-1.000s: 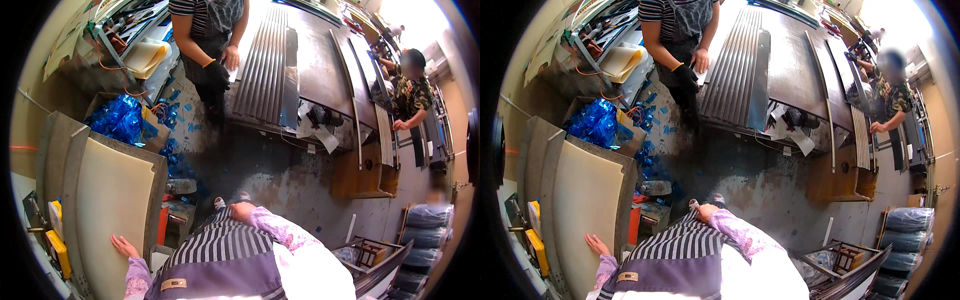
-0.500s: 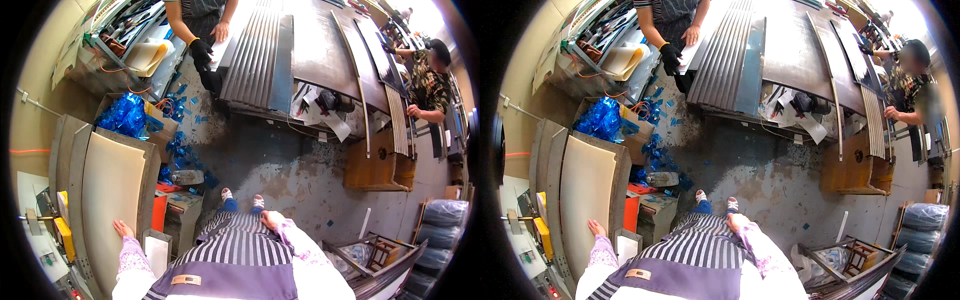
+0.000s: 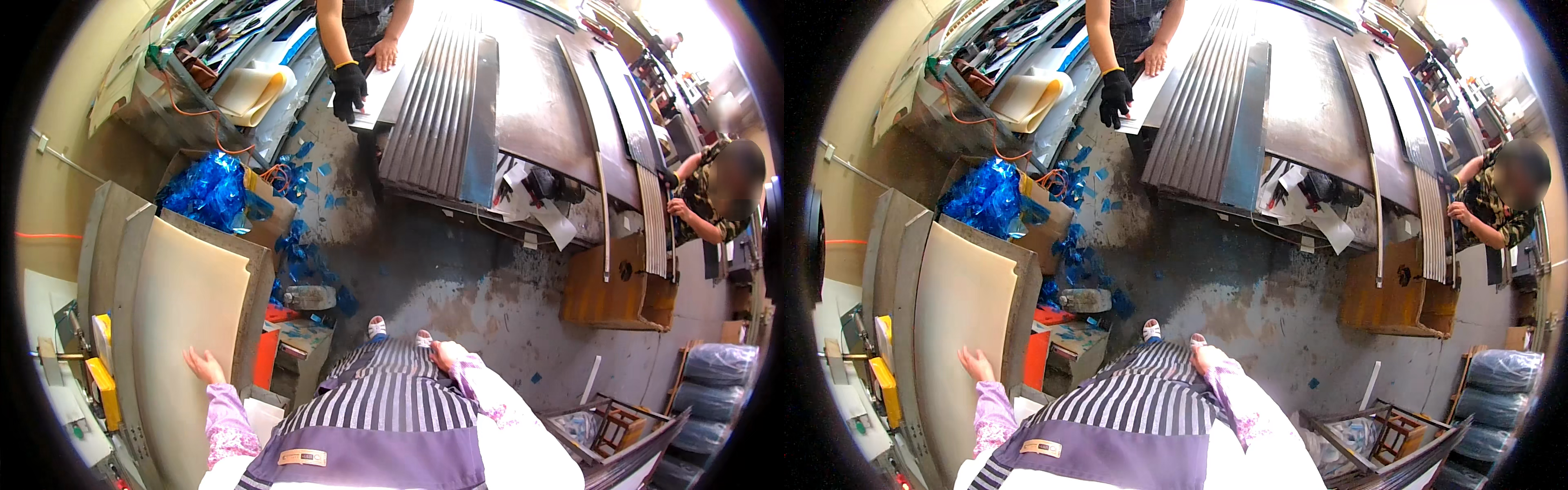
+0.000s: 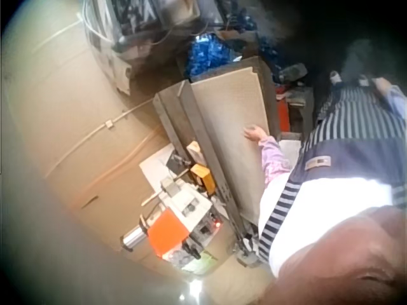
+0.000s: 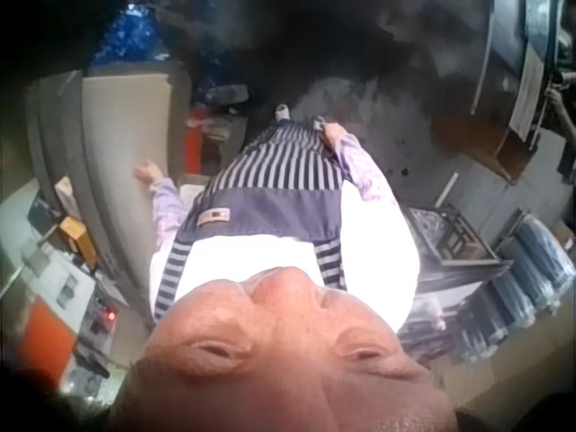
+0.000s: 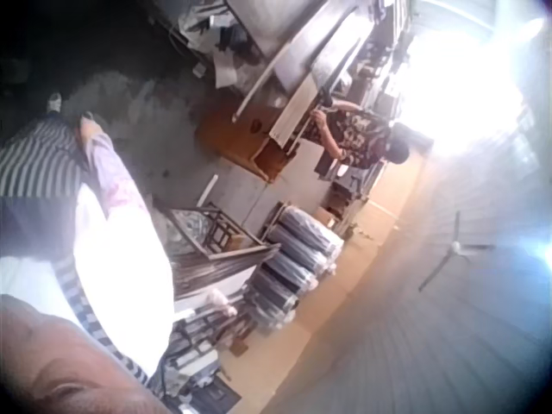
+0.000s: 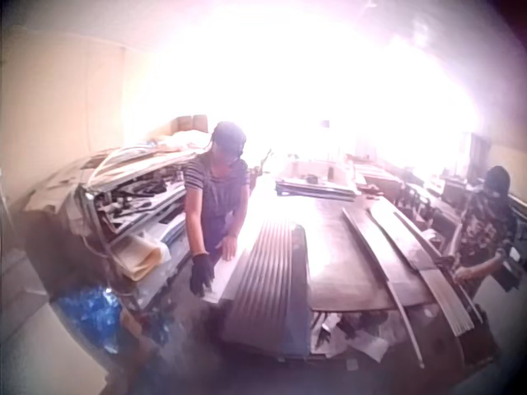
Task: The person places a patterned board and metal strips into a heat press machine, adjusts the controls on the front panel, and operates the press.
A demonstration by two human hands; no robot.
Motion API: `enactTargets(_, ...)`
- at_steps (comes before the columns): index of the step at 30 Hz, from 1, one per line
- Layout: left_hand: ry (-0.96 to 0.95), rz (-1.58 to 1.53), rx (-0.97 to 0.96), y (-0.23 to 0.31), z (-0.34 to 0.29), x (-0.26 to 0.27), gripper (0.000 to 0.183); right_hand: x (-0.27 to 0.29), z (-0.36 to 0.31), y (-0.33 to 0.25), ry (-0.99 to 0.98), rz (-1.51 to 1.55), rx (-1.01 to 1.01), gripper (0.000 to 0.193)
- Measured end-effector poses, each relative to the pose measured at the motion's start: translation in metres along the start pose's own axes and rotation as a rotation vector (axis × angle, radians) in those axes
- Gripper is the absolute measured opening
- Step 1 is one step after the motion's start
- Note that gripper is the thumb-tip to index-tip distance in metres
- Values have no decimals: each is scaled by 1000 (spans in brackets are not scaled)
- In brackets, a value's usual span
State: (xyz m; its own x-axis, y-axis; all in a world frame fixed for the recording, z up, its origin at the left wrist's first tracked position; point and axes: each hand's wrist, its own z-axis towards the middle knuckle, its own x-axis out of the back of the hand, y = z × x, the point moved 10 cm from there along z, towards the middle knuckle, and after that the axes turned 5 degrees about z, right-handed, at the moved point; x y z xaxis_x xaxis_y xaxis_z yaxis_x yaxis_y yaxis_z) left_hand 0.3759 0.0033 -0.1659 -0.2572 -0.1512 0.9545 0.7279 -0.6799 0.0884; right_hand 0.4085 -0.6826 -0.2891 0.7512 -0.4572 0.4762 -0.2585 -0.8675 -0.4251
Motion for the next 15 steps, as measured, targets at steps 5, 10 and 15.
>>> enactTargets(5,88,-260,-409,156,36,21,44,33,33,-62,-15,-31,99,34)
enactTargets(10,72,-87,-221,171,72,-28,44,160,51,-104,600,337,506,58)
enactTargets(15,49,123,-152,203,73,-26,46,337,81,-116,1041,-8,409,62)
